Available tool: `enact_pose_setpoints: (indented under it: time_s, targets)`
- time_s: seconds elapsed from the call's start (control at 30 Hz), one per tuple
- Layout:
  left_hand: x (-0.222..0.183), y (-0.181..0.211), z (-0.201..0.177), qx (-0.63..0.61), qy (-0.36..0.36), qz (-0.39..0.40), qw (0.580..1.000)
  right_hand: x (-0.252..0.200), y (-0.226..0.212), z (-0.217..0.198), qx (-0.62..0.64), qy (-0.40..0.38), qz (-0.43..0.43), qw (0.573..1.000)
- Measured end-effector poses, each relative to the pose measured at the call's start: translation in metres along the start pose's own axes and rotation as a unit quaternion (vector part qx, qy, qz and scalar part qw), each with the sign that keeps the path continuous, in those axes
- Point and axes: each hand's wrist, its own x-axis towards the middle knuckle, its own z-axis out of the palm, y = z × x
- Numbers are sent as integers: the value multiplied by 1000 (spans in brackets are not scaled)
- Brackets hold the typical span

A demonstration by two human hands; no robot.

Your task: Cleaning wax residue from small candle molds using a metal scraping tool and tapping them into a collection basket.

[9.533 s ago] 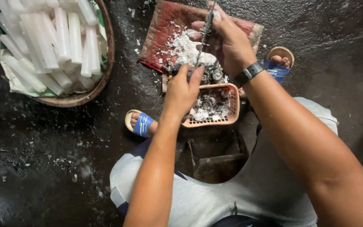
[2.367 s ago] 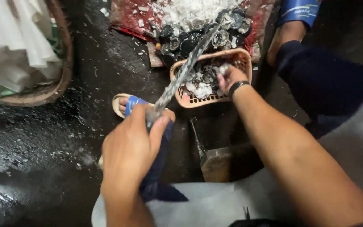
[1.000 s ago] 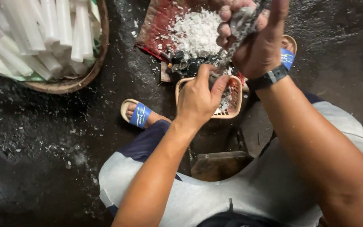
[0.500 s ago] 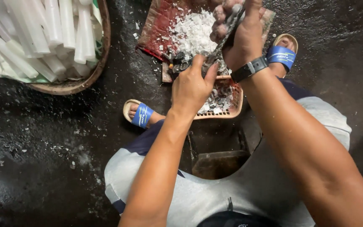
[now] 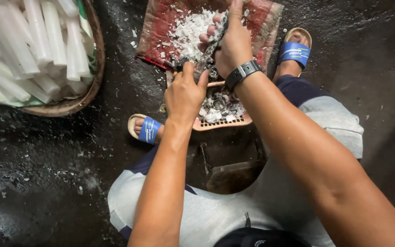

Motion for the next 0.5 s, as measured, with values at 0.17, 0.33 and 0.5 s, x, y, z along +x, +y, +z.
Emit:
enact_pose_setpoints:
  time_s: [0.17,0.33,0.5]
  targets:
    - [2,-1,-8,-15,-40,-34,998,18,11,-11,22,-8,54,998]
    - [6,0,-23,-84,-91,-94,988,25,9,-18,-35,-30,90,995]
    - [8,1,-38,-119,-111,-138,977,14,-1,-17,-3,-54,78,995]
